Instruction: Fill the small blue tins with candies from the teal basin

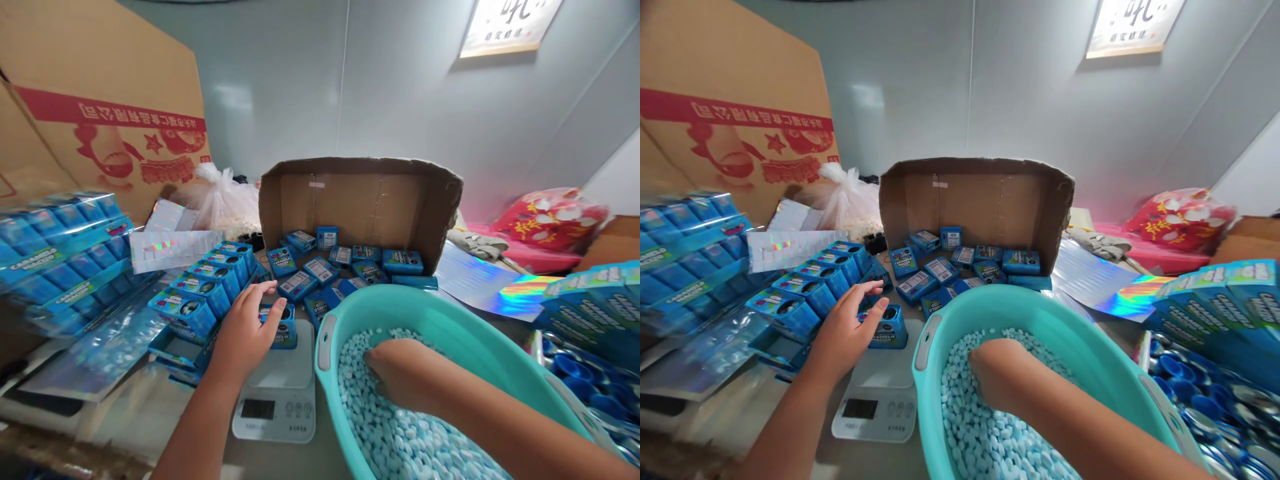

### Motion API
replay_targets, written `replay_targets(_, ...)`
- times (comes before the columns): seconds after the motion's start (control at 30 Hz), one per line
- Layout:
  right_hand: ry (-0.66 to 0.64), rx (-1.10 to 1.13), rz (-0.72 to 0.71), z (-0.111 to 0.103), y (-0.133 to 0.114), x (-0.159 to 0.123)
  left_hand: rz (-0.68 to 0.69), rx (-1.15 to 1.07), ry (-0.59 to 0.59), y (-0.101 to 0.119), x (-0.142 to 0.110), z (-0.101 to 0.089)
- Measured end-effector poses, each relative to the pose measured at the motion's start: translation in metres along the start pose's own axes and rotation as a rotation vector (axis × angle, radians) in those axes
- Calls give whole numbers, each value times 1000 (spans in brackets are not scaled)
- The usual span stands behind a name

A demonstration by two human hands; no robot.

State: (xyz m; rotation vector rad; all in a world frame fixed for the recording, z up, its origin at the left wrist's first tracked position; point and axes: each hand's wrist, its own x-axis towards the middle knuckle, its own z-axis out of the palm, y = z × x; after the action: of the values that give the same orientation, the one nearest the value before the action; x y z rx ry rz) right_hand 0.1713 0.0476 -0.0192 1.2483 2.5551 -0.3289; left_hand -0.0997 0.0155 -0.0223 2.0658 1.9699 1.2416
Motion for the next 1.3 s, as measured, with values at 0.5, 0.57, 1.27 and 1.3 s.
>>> replay_targets(0.5, 71, 53, 90, -23, 38, -3, 75, 70, -49, 5, -4, 1)
replay_targets(0.57, 53, 59, 83, -21, 38, -2, 81, 68, -48, 5, -4, 0)
replay_targets(1.27, 448, -7, 103, -33, 62, 15, 20, 265, -3, 7, -12, 12)
replay_targets(1.3, 433, -16, 163, -31, 68, 18, -4, 267, -5, 7, -12, 14)
